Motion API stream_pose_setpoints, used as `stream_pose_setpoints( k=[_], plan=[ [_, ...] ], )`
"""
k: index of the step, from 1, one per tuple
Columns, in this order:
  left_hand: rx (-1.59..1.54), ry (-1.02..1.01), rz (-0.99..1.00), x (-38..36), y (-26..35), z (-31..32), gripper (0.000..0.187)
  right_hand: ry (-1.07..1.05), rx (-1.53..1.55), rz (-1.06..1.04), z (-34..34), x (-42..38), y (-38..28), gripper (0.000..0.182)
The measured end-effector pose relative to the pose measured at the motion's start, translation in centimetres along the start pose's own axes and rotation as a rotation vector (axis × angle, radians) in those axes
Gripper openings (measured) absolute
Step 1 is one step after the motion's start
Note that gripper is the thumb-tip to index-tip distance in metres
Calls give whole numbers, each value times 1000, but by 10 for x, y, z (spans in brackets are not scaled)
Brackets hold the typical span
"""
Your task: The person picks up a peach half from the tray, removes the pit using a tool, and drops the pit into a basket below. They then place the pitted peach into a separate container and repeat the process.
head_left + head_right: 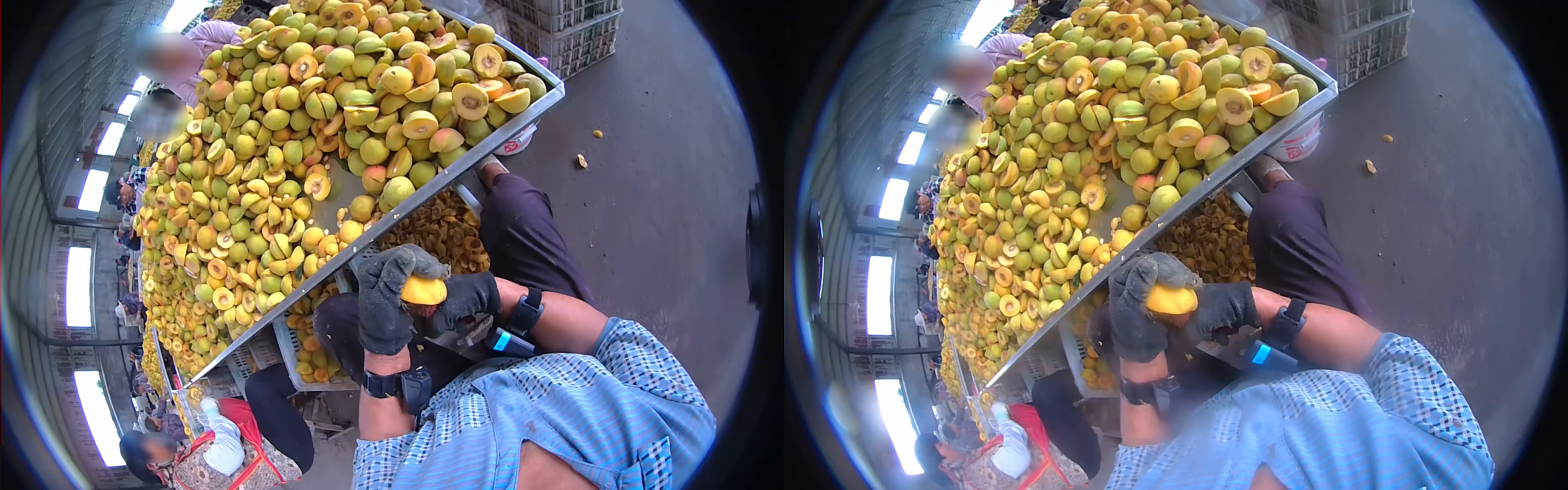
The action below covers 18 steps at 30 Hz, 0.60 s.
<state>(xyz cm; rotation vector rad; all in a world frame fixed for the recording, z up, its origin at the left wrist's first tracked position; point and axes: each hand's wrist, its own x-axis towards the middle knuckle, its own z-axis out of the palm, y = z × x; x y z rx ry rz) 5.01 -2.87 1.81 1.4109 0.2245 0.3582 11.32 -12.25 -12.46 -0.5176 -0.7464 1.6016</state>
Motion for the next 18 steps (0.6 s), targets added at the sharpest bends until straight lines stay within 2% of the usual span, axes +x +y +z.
stream_pose_setpoints(
  k=[1,3,5,6,7,8,9,11,12,13,15,17,18],
  plan=[
    [22,-20,-12,-3,1,-1,36,25,-289,43,-11,5,10,51],
    [59,-41,-7,-9,1,-6,35,4,-408,-19,9,3,-16,49],
    [-332,140,-63,-20,3,-7,32,-13,-614,-104,29,-3,-39,51],
    [-206,288,-60,-30,8,-14,32,-8,-480,-196,31,2,-24,40],
    [-320,307,0,-34,2,-31,33,-76,-553,-154,27,6,-14,23],
    [-449,437,-59,-43,-4,-62,37,-38,-433,-128,36,1,-19,18],
    [-93,439,18,-54,11,-73,41,0,-310,-102,45,-4,-26,15],
    [249,522,38,-70,32,-116,46,20,-341,-33,38,-9,-27,15],
    [558,574,-29,-80,45,-139,42,42,-373,43,35,-11,-26,14],
    [567,567,-35,-83,48,-170,42,45,-363,35,34,-11,-24,14],
    [541,781,-1,-75,44,-229,36,147,-271,-37,33,-7,-21,15],
    [711,693,90,-56,55,-246,31,188,-245,-87,36,-4,-32,17],
    [880,632,133,-39,56,-255,29,242,-247,-23,35,-3,-39,16]
  ],
)
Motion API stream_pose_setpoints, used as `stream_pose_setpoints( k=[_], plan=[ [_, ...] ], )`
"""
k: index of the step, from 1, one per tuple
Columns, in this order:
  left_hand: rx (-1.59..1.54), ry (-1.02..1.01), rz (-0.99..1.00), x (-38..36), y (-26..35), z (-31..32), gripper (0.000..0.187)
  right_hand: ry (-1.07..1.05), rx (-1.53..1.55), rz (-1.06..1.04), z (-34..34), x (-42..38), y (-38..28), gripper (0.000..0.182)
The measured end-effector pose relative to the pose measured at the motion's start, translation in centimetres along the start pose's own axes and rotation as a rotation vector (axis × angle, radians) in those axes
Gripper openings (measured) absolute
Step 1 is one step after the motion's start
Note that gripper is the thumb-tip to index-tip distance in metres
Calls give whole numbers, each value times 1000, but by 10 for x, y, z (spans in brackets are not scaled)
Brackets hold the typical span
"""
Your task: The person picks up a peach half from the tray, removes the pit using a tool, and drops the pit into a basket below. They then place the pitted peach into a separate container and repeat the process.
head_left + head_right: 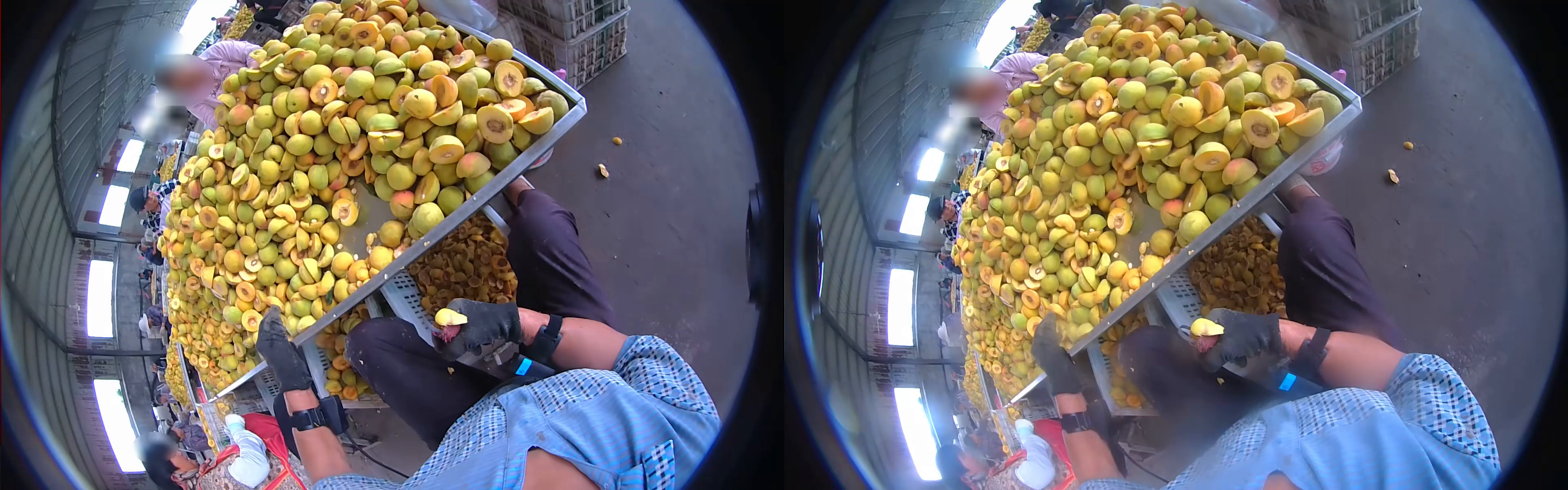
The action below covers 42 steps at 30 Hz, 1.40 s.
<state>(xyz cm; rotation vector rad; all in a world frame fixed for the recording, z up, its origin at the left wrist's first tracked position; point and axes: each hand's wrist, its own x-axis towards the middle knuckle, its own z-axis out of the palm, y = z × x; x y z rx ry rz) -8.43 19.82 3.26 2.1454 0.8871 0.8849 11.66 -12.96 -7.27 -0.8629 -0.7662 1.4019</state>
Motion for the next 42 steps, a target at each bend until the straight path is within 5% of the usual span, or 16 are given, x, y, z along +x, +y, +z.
stream_pose_setpoints(
  k=[3,6,9,14,16,19,23,25,27,29,32,34,39,41,42],
  plan=[
    [-232,-135,26,59,-19,37,27,117,-7,108,-11,13,-21,18],
    [-34,-292,97,116,-31,103,34,390,571,80,-23,32,-10,19],
    [312,-434,447,139,-18,174,53,478,477,176,-27,36,-6,19],
    [652,-620,631,137,-6,212,65,610,385,272,-27,37,20,18],
    [782,-610,310,127,-5,201,69,609,359,256,-26,34,11,19],
    [630,-663,277,114,-16,181,68,700,188,211,-15,33,-2,21],
    [581,-579,402,94,-17,177,52,538,-13,317,-8,32,6,23],
    [460,-573,397,84,-16,176,42,512,-440,59,-8,31,28,25],
    [-119,-508,-33,67,6,176,37,523,-456,78,-4,22,17,27],
    [-189,-467,-9,32,60,172,37,526,-468,95,-1,16,6,29],
    [-670,-412,-236,-19,104,165,43,550,-455,25,-1,14,-1,29],
    [-799,-371,-225,-47,110,168,44,571,-501,-197,2,15,-2,27],
    [-821,-243,-342,-96,129,181,45,613,-575,-240,5,13,-9,28],
    [-291,-311,-79,-105,132,184,46,622,-633,-162,4,11,-9,28],
    [-291,-315,-78,-108,134,185,46,603,-608,-136,4,10,-10,27]
  ],
)
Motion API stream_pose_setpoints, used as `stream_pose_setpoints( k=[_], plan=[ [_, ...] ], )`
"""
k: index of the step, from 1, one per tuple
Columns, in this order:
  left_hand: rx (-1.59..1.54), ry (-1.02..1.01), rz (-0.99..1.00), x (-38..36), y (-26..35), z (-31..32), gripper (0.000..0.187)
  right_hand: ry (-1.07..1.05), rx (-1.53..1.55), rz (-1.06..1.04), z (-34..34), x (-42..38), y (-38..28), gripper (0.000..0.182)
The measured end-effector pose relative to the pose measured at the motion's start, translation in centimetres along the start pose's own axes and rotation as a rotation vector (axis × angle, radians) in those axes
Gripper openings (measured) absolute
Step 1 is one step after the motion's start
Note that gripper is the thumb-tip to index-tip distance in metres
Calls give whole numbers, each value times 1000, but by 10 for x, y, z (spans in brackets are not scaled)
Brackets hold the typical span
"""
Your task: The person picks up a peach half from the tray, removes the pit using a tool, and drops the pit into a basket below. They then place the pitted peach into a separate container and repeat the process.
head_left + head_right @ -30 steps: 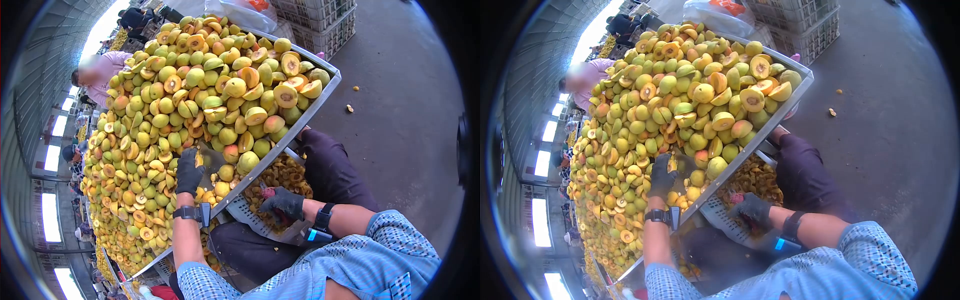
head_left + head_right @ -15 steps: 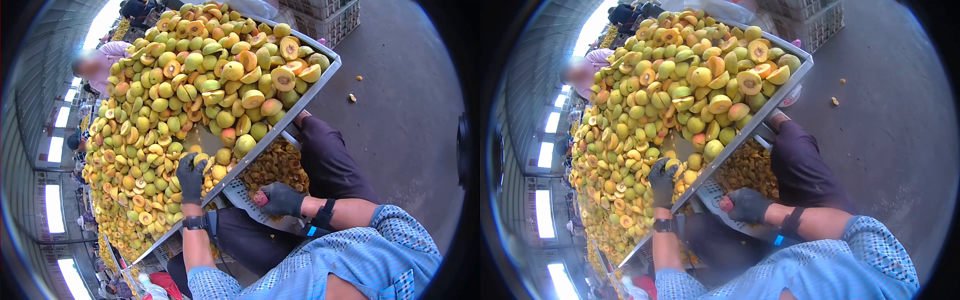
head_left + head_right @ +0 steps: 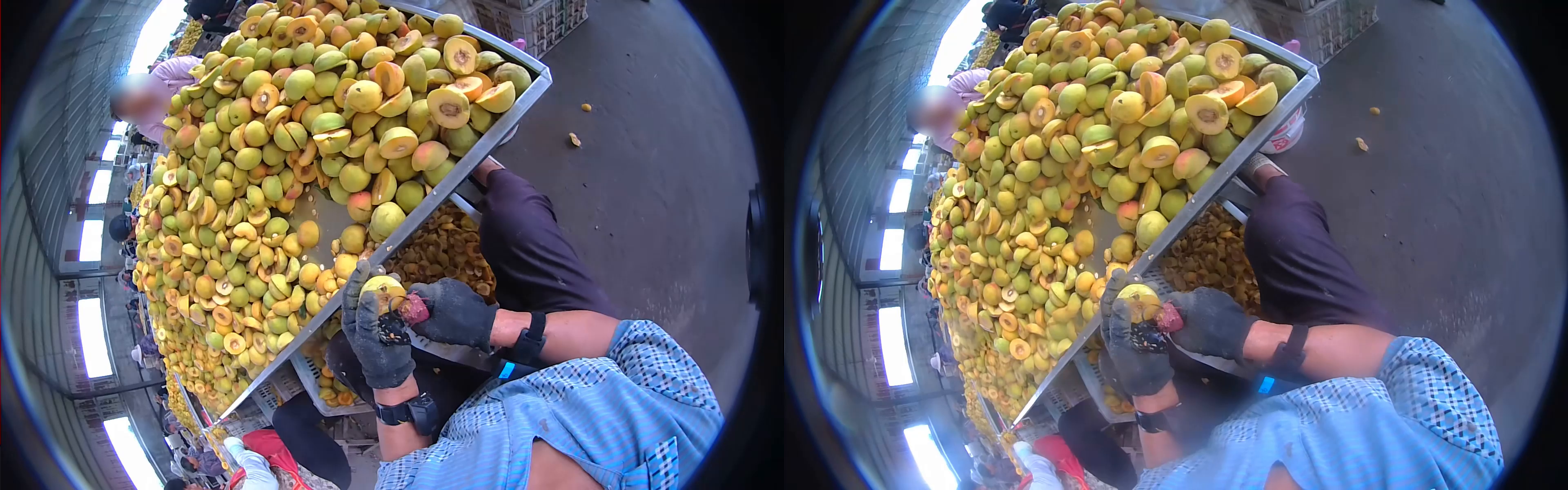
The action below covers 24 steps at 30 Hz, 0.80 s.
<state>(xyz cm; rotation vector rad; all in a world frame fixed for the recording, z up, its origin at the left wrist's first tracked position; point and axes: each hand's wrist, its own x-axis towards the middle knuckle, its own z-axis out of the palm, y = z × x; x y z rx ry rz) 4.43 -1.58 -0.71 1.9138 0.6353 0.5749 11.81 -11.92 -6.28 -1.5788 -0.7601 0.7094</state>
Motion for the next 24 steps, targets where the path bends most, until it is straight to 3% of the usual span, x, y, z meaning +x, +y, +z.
stream_pose_setpoints(
  k=[3,7,10,12,15,19,22,24],
  plan=[
    [-621,90,-242,-3,5,7,43,-29,61,16,0,-1,2,26],
    [-486,254,-287,-5,15,15,46,-17,156,15,4,0,8,25],
    [-517,171,-202,-4,-3,9,47,16,119,1,-4,-2,1,24],
    [-275,101,-79,-6,-13,8,46,-25,80,67,-6,1,0,23],
    [-478,60,-123,-6,-18,6,44,-63,54,127,-9,0,-3,26],
    [-476,46,-118,-5,-17,4,41,-26,84,103,-5,-1,-2,25],
    [-366,47,-72,-4,-20,1,37,-10,59,51,-7,-2,-4,26],
    [-132,-5,100,-1,-22,0,32,-6,71,54,-7,-1,-4,25]
  ],
)
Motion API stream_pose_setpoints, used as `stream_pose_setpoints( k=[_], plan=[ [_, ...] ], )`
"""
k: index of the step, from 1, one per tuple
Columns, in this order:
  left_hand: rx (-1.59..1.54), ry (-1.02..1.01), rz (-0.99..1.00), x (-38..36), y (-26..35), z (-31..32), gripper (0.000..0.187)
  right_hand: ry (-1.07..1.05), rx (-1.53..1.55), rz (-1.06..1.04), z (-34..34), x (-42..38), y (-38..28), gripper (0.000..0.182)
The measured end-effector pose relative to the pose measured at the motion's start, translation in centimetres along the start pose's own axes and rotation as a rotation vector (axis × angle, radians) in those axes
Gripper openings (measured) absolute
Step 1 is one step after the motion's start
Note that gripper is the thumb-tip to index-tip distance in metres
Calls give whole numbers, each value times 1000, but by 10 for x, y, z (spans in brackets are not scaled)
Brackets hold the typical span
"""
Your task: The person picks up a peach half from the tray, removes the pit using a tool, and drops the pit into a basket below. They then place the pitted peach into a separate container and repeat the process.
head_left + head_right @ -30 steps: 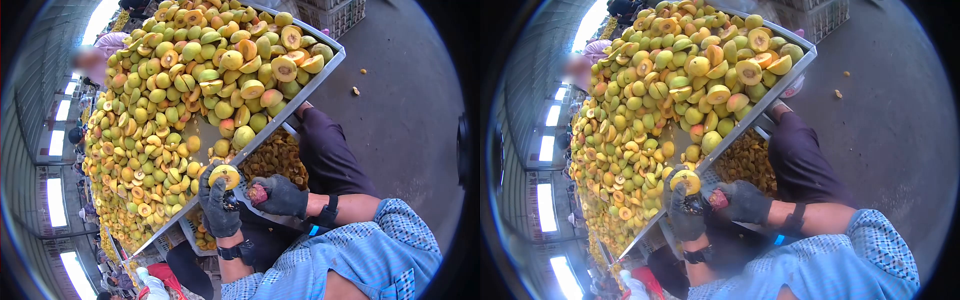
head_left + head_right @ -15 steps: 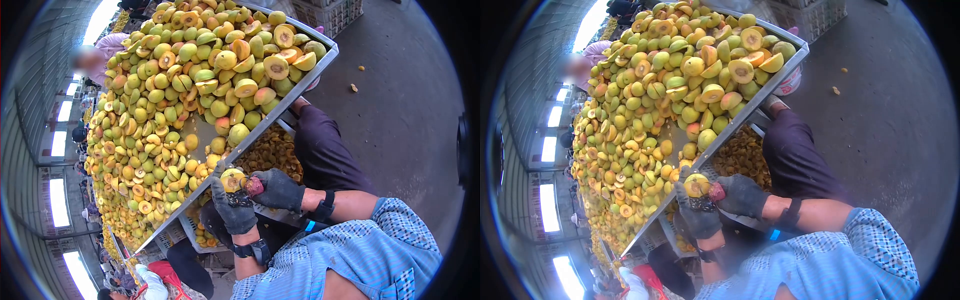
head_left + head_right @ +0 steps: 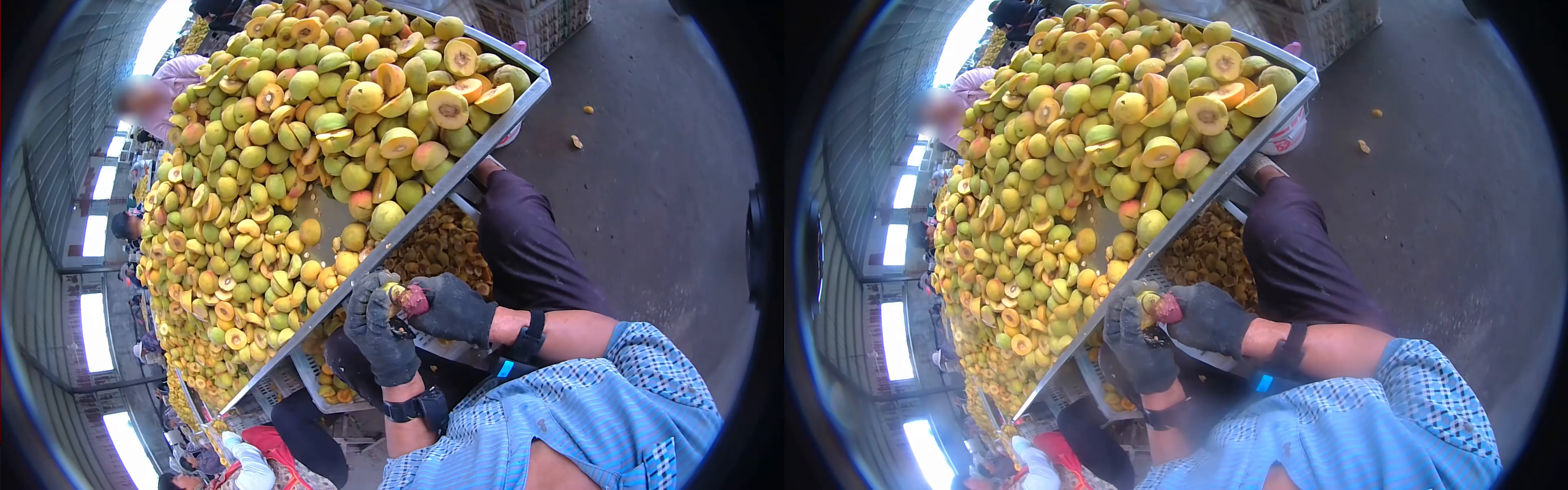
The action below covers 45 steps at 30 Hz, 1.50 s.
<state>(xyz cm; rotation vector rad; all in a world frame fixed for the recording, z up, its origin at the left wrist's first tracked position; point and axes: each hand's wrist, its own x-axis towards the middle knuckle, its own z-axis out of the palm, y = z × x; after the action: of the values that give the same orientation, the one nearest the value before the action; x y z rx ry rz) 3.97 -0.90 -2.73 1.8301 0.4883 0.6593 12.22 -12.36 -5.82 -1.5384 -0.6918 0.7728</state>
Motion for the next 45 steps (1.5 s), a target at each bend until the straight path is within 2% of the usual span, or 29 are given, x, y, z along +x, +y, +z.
stream_pose_setpoints(
  k=[3,5,7,9,10,11,13,14,16,17,19,20,22,23,25,26,27,29,31,33,36,40,45],
  plan=[
    [64,88,59,-2,3,8,27,34,89,-30,6,-2,9,23],
    [58,102,34,-1,5,9,27,57,161,-66,6,-2,8,28],
    [58,116,4,-1,2,9,26,317,127,-240,4,-1,-2,35],
    [-79,65,-97,0,-5,13,24,299,25,-244,3,0,0,41],
    [-280,40,-191,-7,-2,16,26,284,-78,-250,2,0,1,47],
    [-281,35,-193,-10,-6,17,26,288,-79,-247,3,1,3,47],
    [-597,74,-318,-13,-18,19,33,338,-193,-347,3,2,8,56],
    [-600,76,-321,-13,-13,21,33,336,-196,-344,2,3,11,56],
    [-760,45,-402,-13,1,26,39,219,-280,-169,-2,7,15,58],
    [-758,47,-402,-15,-2,24,39,217,-278,-169,-2,9,17,58],
    [-363,-7,-223,-22,-15,17,39,232,-321,-333,-1,9,20,52],
    [-362,-2,-225,-25,-18,14,39,227,-319,-333,1,8,20,52],
    [-618,43,-413,-28,-20,5,38,190,-293,-342,5,7,17,41],
    [-620,52,-408,-29,-18,1,38,182,-294,-348,8,5,19,41],
    [-658,87,-446,-26,-13,-7,39,-130,-307,-339,13,-2,24,32],
    [-657,118,-334,-20,-20,-11,43,-233,-227,-253,11,-7,21,28],
    [-655,133,-324,-19,-20,-19,43,-246,-228,-264,11,-9,23,28],
    [-924,192,-357,-17,-9,-31,48,-219,-249,-178,13,-13,28,27],
    [-908,236,-343,-20,-5,-33,51,-208,-136,-156,13,-9,27,27],
    [-791,190,-313,-23,-6,-33,49,-189,-4,-47,13,-6,15,27],
    [-735,175,-372,-23,-12,-27,44,-176,96,5,20,-9,13,28],
    [-669,187,-355,-18,-14,-10,38,-149,85,36,18,-8,9,29],
    [-624,209,-318,-12,7,5,38,-60,120,-71,20,-7,8,30]
  ],
)
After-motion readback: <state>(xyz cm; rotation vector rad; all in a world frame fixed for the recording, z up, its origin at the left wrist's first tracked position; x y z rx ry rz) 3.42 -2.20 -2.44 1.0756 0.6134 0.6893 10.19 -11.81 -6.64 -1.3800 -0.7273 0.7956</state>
